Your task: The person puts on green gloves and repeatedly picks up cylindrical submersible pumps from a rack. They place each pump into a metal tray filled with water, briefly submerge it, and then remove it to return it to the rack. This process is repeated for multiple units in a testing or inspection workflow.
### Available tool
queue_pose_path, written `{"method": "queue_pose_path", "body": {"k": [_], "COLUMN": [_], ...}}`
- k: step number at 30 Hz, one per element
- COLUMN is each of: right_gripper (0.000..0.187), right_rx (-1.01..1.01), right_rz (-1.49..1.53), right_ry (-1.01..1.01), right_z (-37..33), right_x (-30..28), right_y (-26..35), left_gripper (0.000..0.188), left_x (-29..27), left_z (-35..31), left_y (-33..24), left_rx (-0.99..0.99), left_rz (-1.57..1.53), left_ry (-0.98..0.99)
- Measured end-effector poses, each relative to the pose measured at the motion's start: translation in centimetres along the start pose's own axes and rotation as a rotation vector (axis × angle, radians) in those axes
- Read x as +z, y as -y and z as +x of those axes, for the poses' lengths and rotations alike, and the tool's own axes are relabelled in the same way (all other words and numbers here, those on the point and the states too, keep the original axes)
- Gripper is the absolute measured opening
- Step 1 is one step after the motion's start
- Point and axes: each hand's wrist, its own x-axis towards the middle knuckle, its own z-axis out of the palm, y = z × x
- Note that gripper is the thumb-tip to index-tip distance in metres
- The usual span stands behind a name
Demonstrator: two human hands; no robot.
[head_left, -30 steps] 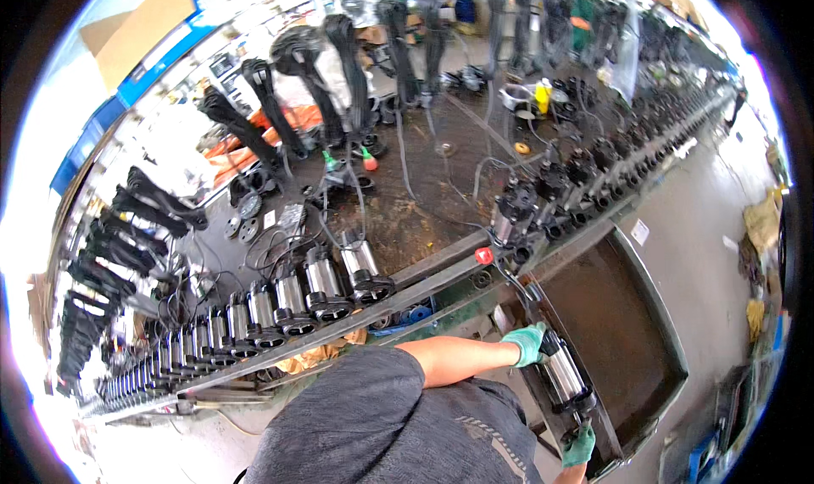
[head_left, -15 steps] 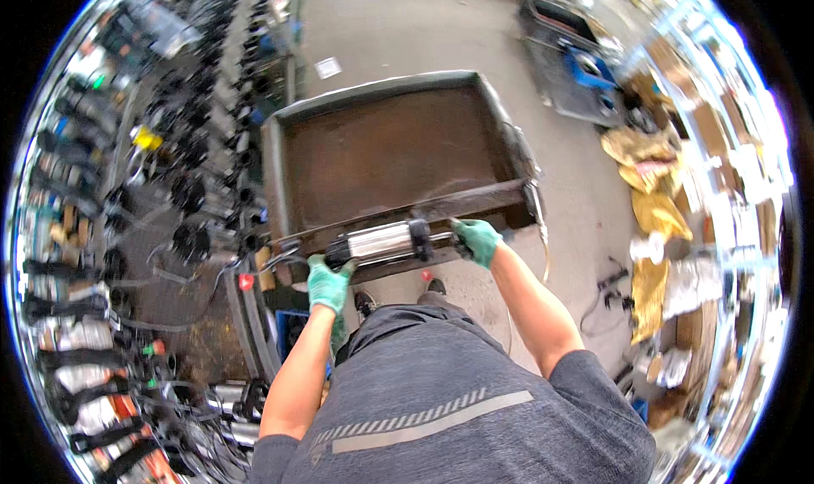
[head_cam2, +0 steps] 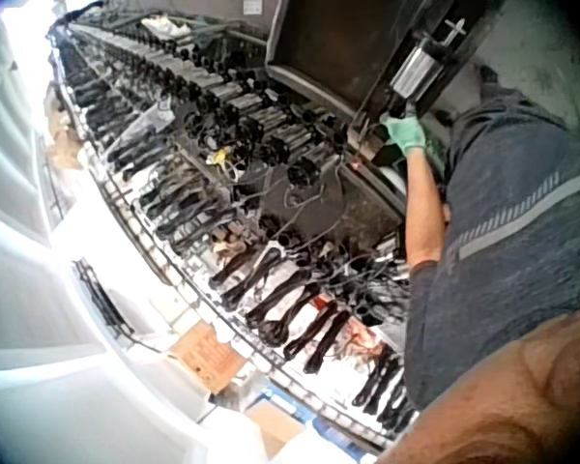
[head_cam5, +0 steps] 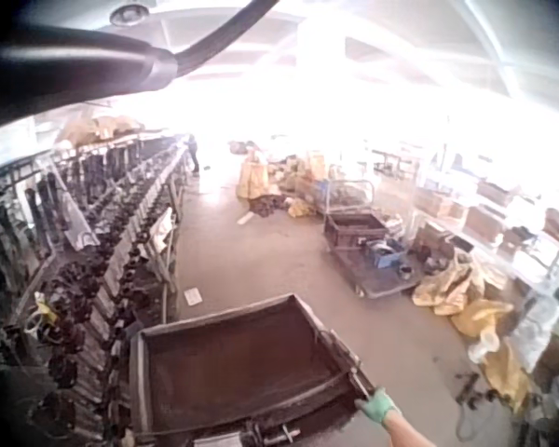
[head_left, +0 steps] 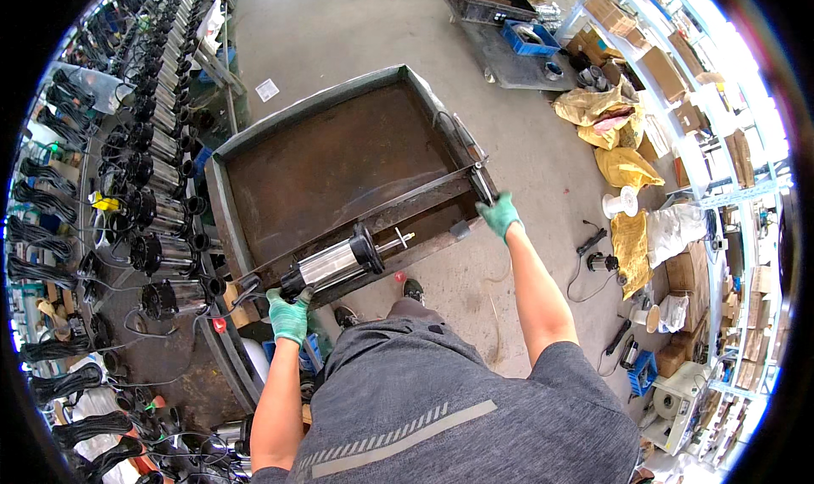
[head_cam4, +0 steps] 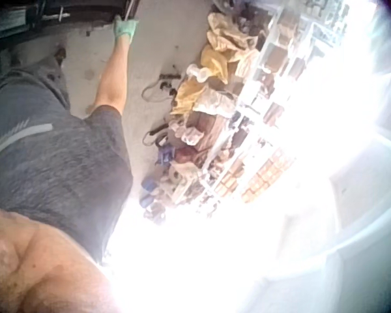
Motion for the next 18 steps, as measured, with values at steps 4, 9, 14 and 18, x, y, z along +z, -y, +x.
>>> {"method": "queue_pose_path", "body": {"k": [4, 9, 14, 18], "right_gripper": [0.064, 0.037, 0.013, 0.019], "right_rx": [-0.041, -0.171, -0.151, 0.032], "right_rz": [0.036, -0.164, 0.352, 0.428], "right_ry": [0.035, 0.032, 0.511, 0.539], "right_z": [3.3, 4.1, -3.7, -8.4], "right_x": [-0.7, 0.5, 2.4, 5.3], "right_y": [5.9, 7.8, 9.1, 10.7], "left_gripper": [0.071, 0.069, 0.07, 0.07], "left_x": [0.0, 0.1, 0.0, -0.1], "left_z": [0.3, 0.5, 0.6, 0.9], "left_y": [-1.0, -0.1, -0.7, -0.1], "left_rx": [0.003, 0.037, -0.043, 0.017], "left_rz": [-0.008, -0.034, -0.101, -0.035], "left_ry": [0.024, 0.011, 0.064, 0.024]}}
